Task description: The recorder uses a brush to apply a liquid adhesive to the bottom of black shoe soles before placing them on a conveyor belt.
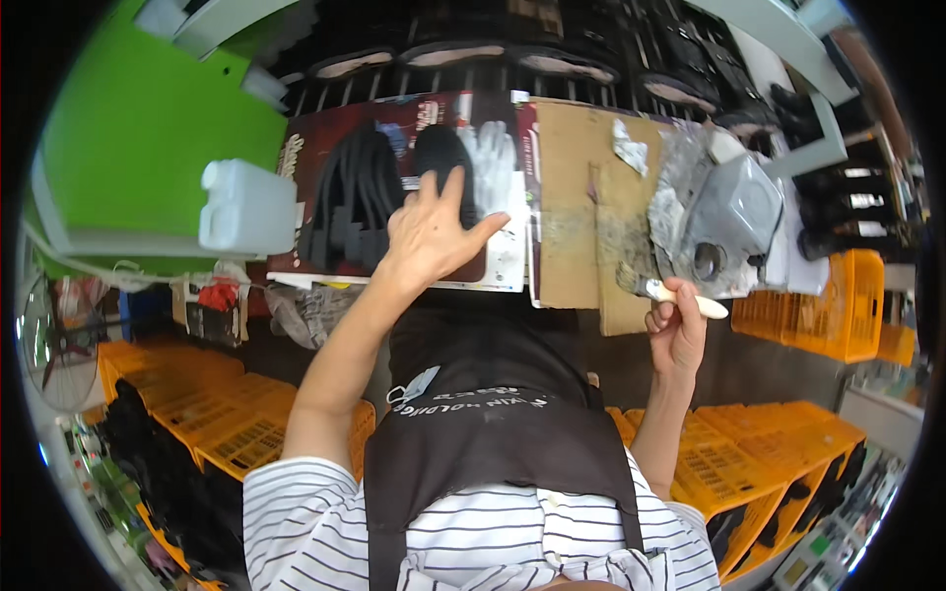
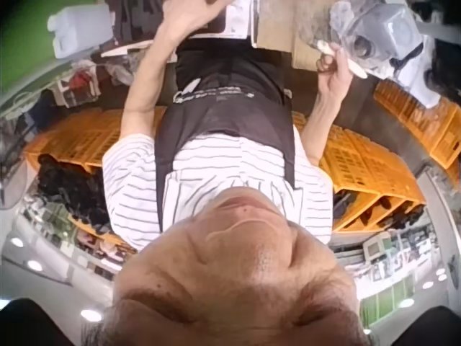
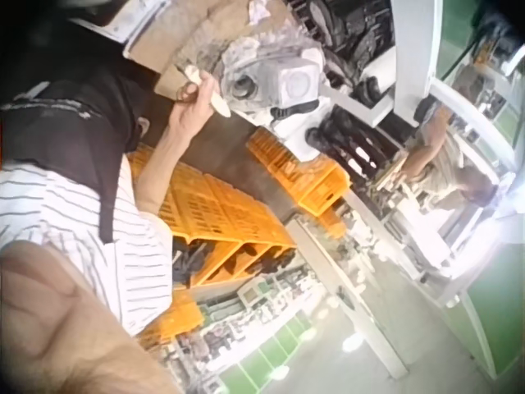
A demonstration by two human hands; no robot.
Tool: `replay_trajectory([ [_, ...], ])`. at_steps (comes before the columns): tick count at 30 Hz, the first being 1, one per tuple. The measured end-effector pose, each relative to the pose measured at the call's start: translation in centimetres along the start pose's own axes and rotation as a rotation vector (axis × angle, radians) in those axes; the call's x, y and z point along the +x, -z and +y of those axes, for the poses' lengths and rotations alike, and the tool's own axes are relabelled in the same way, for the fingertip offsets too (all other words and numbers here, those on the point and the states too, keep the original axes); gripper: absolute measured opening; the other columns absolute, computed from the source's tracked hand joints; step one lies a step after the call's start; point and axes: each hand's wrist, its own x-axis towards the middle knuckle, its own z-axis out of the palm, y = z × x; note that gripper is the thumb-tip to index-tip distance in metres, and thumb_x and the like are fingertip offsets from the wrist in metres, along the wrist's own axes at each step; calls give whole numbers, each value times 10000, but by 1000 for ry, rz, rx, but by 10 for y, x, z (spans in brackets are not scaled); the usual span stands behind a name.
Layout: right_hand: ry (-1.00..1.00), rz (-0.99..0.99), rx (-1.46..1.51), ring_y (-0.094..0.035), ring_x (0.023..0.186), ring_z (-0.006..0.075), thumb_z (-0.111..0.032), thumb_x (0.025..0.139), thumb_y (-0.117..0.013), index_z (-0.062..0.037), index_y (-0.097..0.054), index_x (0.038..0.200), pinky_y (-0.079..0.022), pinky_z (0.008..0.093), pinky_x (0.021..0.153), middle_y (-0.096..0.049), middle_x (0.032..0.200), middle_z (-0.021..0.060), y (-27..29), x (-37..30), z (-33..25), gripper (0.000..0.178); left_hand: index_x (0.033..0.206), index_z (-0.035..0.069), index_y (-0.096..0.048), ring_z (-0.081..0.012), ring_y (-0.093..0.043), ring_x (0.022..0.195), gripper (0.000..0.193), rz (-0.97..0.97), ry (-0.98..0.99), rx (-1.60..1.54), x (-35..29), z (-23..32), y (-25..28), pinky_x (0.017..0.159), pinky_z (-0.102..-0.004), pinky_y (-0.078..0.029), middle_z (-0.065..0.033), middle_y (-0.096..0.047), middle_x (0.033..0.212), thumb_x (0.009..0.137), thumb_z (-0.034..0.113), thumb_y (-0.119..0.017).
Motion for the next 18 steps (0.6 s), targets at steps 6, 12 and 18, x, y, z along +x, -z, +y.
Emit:
replay_trajectory([
  [6,362,149,-554,-472,559,42,-204,881,-635,0,-658,916,-355,187,499,-551,641,-7,12,-2,-40,208,998,-80,-584,-405,-617,905,569,-157,99,19,-2,-5,-20,764,-469,-485,-299,-621,904,782,445,-614],
  [12,508,345,-858,-482,589,28,-181,864,-654,-6,-680,874,-369,183,526,-585,671,-18,33,6,-78,177,1116,-109,-583,-356,-611,1005,603,-262,174,-270,13,-23,3,891,-368,-454,-293,-625,1015,766,382,-592],
  [18,589,288,-1149,-485,558,39,-184,848,-663,18,-669,831,-387,224,502,-584,605,-1,53,43,-68,203,1178,-37,-569,-132,-588,788,521,-196,416,-816,8,-38,15,609,-272,-478,-66,-616,899,825,347,-577],
])
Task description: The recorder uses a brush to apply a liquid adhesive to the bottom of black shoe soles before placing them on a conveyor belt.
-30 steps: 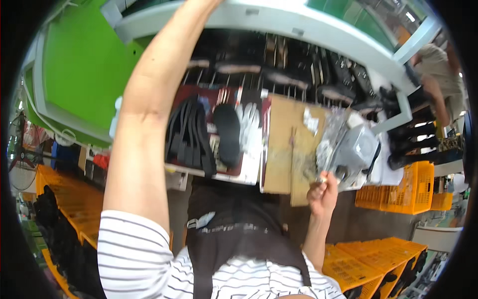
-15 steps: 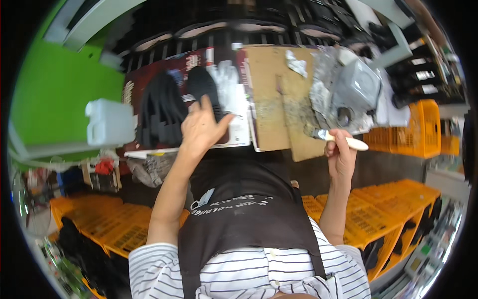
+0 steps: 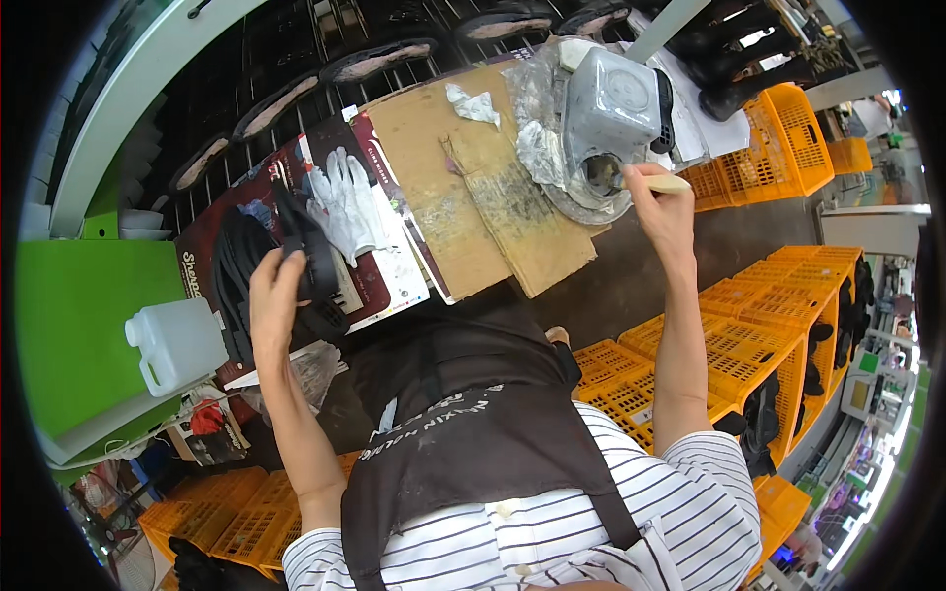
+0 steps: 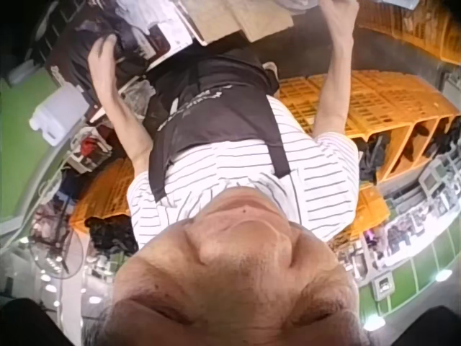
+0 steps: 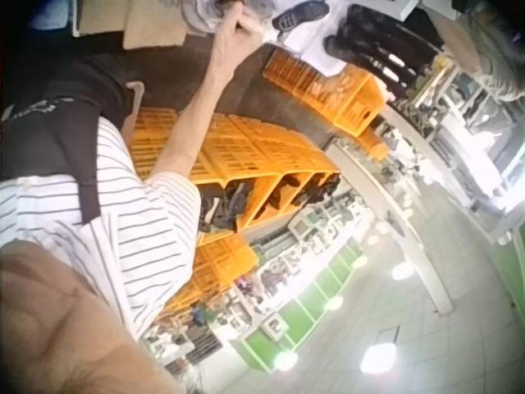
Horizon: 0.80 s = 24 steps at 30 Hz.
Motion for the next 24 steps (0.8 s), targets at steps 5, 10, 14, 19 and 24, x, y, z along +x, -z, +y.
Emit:
replay_trajectory([
  [5,57,-67,-184,-483,519,55,-219,831,-668,14,-666,822,-404,253,498,-536,519,42,-15,9,10,233,1326,-80,-368,-148,-604,895,648,52,-28,-604,-1,-33,24,728,-292,-496,-99,-585,1079,824,230,-636],
  [10,-23,29,-24,-521,527,69,-218,842,-680,17,-679,801,-404,233,498,-612,592,23,-13,8,9,239,1298,-76,-410,-171,-581,1012,571,-32,-157,-834,-19,-30,13,885,-321,-463,-111,-580,1125,828,195,-588],
  [14,-169,166,261,-551,545,74,-201,848,-689,8,-673,858,-440,202,513,-645,683,33,-15,-11,-1,210,1247,-71,-456,-186,-580,1036,563,-175,-227,-899,-27,-21,-8,921,-320,-454,-120,-583,1136,794,242,-571],
  [19,-276,167,368,-571,554,79,-178,850,-687,8,-656,888,-471,197,518,-639,693,58,-19,-35,13,193,1249,-66,-430,-233,-567,1084,576,-331,-281,-948,-24,-25,-31,960,-362,-443,-152,-564,1177,792,246,-592],
  [24,-278,260,429,-578,562,90,-168,870,-662,15,-644,909,-488,207,532,-642,704,70,-2,-53,5,188,1394,-54,-254,-253,-499,1193,806,-378,-278,-941,-29,-16,-51,1016,-378,-397,-171,-464,1315,736,237,-616],
])
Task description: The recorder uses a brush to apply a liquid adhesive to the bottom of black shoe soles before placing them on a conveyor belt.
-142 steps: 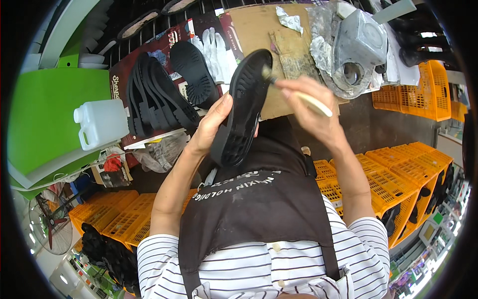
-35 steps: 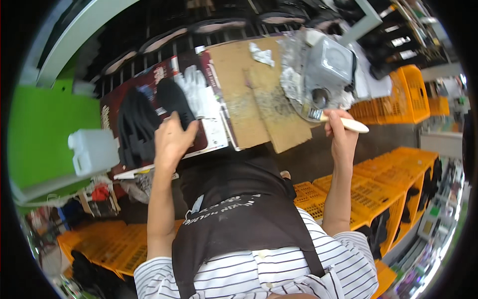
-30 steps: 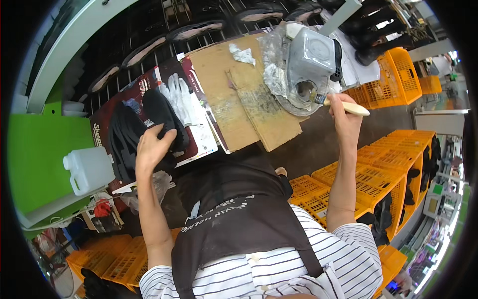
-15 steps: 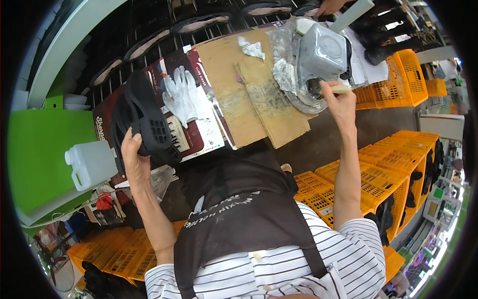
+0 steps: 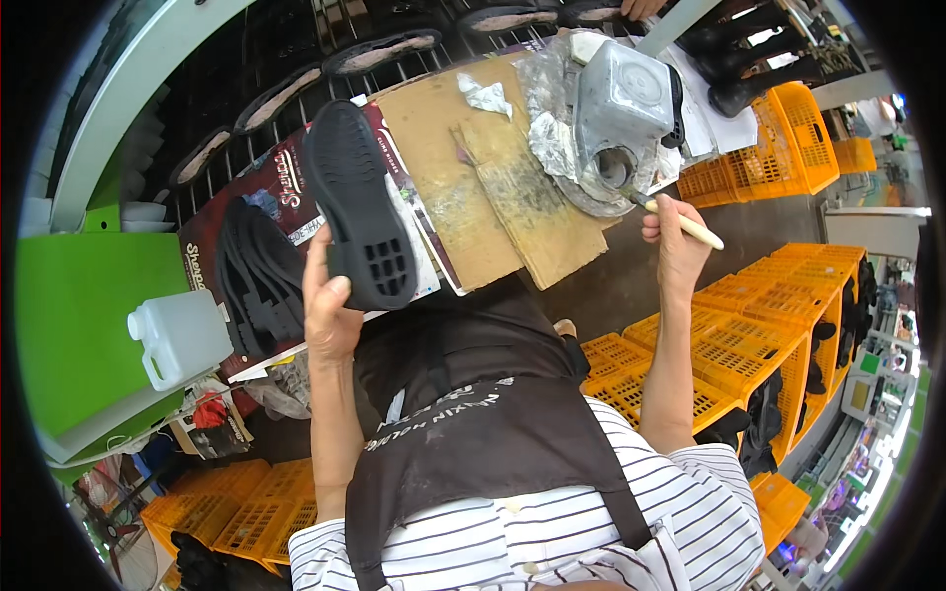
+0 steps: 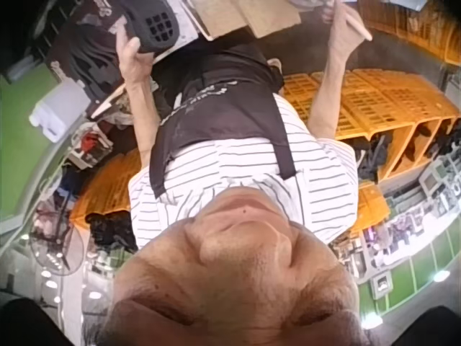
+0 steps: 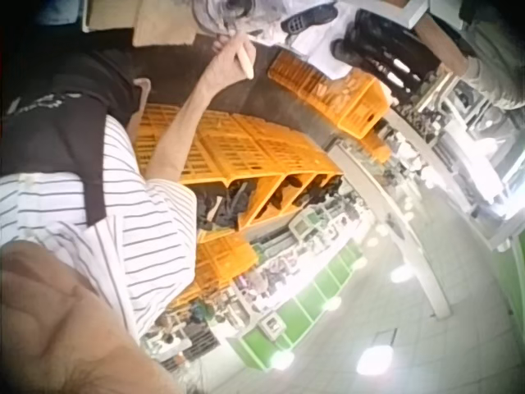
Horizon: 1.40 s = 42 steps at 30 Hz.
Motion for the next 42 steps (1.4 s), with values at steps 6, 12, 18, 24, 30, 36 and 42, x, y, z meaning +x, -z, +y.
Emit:
replay_trajectory([
  [6,117,-101,74,-610,626,121,-167,954,-520,12,-575,1113,-507,230,584,-665,812,110,-12,-24,-22,245,1446,-65,-107,-253,-216,1379,1038,-311,-7,285,20,-20,-26,1119,-341,-157,-157,-233,1480,660,278,-692],
  [12,407,-387,-32,-631,946,219,-120,829,-684,-1,-501,1055,-510,310,807,-622,1092,179,-64,-46,-37,314,1458,38,-47,-243,-284,1320,965,-469,54,229,39,-37,-75,1071,-349,-273,-124,-261,1419,709,58,-655],
  [18,529,-530,-292,-594,1063,360,-259,638,-856,-50,-396,986,-490,383,858,-531,1214,287,-81,-53,-65,613,1430,24,-123,-219,-350,1265,790,-389,-1,-26,44,-58,-104,1054,-348,-298,-114,-340,1347,818,140,-610],
  [24,40,-703,199,-587,992,191,-95,671,-828,-58,-379,947,-489,317,837,-575,1162,219,-80,-54,-61,527,1392,-4,-265,-203,-442,1184,625,-400,-17,148,36,-26,-94,1024,-335,-328,-117,-467,1267,867,110,-582],
  [30,272,-599,-43,-591,969,199,-77,655,-833,-50,-383,938,-479,297,822,-574,1153,235,-68,-37,-66,533,1205,-16,-431,-203,-637,760,498,-93,50,140,10,22,19,683,-323,-541,-176,-620,992,850,324,-516],
  [36,570,-568,-233,-627,909,287,-117,640,-848,-45,-383,918,-505,320,759,-575,1138,256,-113,-55,-54,546,1169,-72,-492,-276,-653,932,437,243,88,-97,1,30,36,811,-352,-530,-215,-639,1032,927,280,-402],
  [42,801,-502,-351,-615,947,387,-146,615,-862,-42,-397,924,-505,365,753,-555,1147,302,-120,-59,-43,568,1405,-73,-215,-310,-366,1290,724,538,-302,1162,6,-13,29,1076,-386,-272,-248,-330,1410,866,176,-631],
])
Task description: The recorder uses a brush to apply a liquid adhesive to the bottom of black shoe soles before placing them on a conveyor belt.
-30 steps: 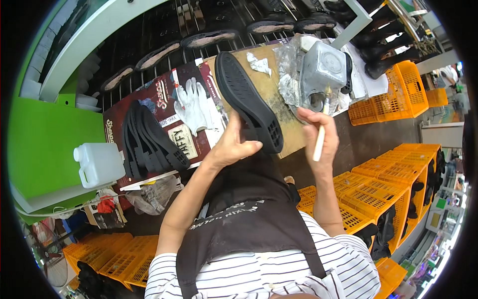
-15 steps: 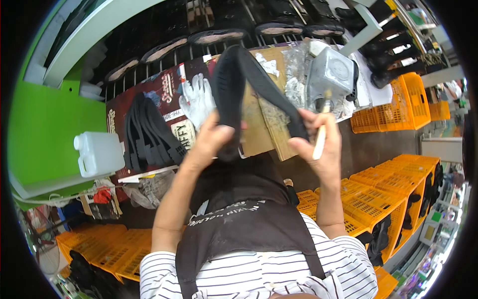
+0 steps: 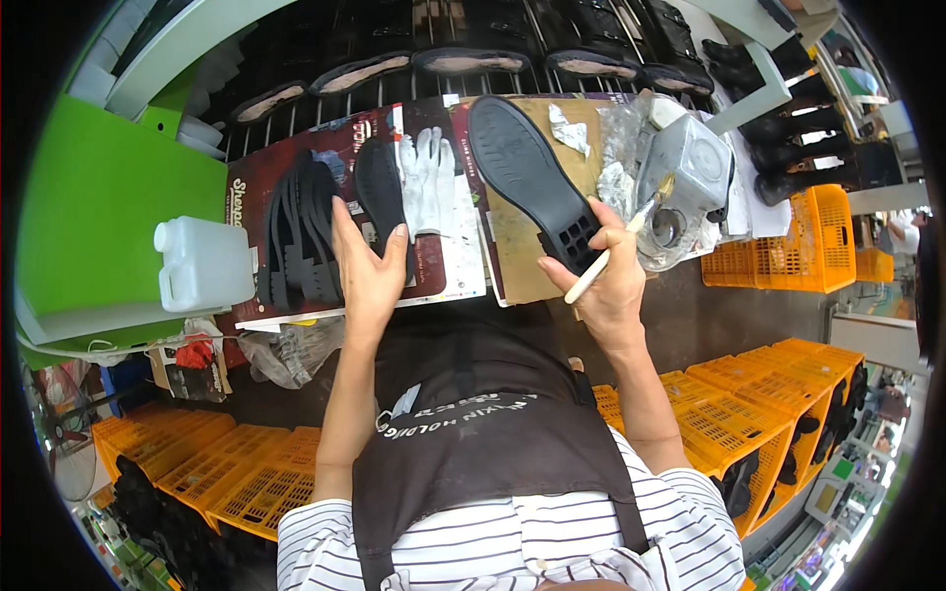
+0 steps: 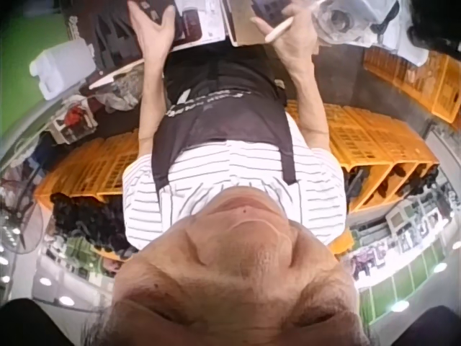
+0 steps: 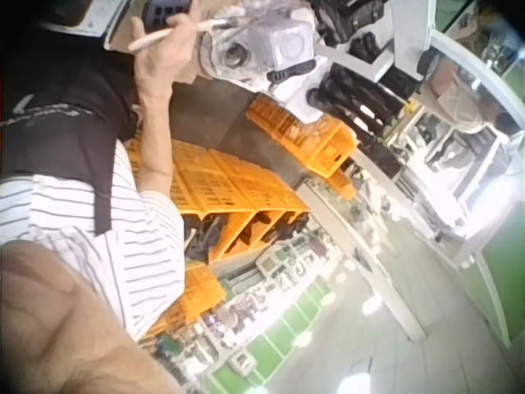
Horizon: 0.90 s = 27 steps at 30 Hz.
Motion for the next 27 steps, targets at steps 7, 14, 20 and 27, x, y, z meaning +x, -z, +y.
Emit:
replay_trajectory([
  [7,72,21,-55,-624,965,394,-193,589,-878,-34,-406,918,-511,354,772,-556,1148,310,-4,0,-11,597,1381,15,-307,-281,-436,1239,552,-765,258,-1442,-22,80,-60,1045,-406,-320,-165,-441,1351,1002,416,-281],
  [14,-206,143,361,-614,1032,309,-182,771,-751,-27,-385,983,-501,361,855,-565,1155,260,35,-7,13,451,1314,5,-408,-248,-606,1005,567,-776,387,-1589,-4,101,-106,848,-341,-520,-205,-550,1216,1001,441,-225],
  [20,-513,298,783,-561,593,142,-522,954,-361,-57,-424,1031,-478,234,542,-577,806,121,85,-18,46,476,1248,45,-476,-152,-633,867,593,-923,468,-1593,0,84,-101,727,-273,-543,-192,-614,1076,982,513,-228],
  [27,-552,333,946,-525,588,110,-385,975,-446,20,-559,1038,-452,220,494,-546,776,62,74,-6,33,426,1278,47,-424,-232,-554,1124,601,-812,173,-1392,-2,97,-79,975,-364,-432,-183,-573,1195,788,247,-709],
])
